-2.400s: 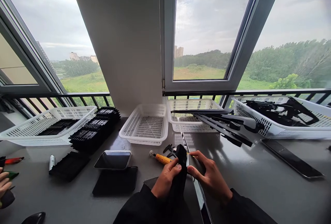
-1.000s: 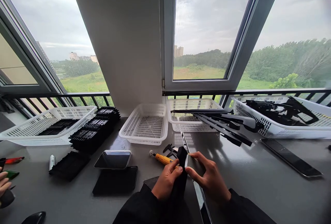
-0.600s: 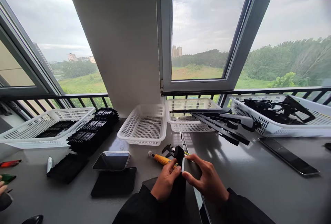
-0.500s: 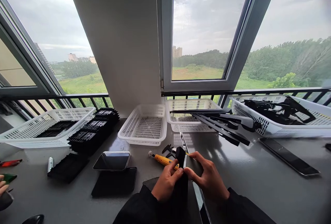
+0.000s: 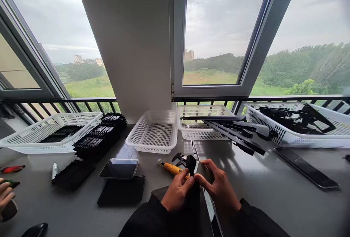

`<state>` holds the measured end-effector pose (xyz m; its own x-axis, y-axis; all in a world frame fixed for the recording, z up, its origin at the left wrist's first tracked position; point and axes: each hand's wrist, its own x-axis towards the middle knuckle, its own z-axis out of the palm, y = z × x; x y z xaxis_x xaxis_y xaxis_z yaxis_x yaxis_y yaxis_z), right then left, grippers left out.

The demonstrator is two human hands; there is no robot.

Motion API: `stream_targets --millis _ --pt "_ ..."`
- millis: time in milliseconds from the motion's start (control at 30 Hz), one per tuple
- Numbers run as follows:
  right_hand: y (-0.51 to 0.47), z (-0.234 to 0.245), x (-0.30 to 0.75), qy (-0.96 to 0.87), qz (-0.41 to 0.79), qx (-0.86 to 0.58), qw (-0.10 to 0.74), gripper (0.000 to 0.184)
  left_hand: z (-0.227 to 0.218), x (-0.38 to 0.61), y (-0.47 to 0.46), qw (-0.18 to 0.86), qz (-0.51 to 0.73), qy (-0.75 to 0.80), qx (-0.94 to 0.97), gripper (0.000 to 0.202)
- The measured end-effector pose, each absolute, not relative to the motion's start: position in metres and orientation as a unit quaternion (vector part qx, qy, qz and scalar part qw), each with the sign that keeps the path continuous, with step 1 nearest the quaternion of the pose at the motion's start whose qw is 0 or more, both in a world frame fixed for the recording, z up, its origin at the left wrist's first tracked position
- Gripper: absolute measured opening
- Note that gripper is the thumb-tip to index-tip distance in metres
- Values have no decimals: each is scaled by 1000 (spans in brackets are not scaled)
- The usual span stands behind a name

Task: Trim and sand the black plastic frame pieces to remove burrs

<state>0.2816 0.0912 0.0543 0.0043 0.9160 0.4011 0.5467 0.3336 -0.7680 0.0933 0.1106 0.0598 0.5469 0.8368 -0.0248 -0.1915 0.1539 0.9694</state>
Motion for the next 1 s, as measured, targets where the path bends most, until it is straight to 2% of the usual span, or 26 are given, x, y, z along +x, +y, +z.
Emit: stream_targets --millis 133,433,667,767,933,1000 --pt "93 58 284 -670 218 -542 458 35 60 93 112 706 376 289 526 66" --pt "90 53 280 -701 209 -528 432 41 30 89 124 737 415 346 405 75" --pt "91 52 284 -708 191 -535 419 41 20 91 128 745 406 340 405 70" --pt "92 54 286 -698 185 -550 421 40 23 92 126 744 396 339 418 74" --pt "89 48 281 -700 186 -548 418 39 41 90 121 734 395 315 454 63" --pt "86 45 277 -712 186 -544 404 39 46 89 120 724 406 330 449 64"
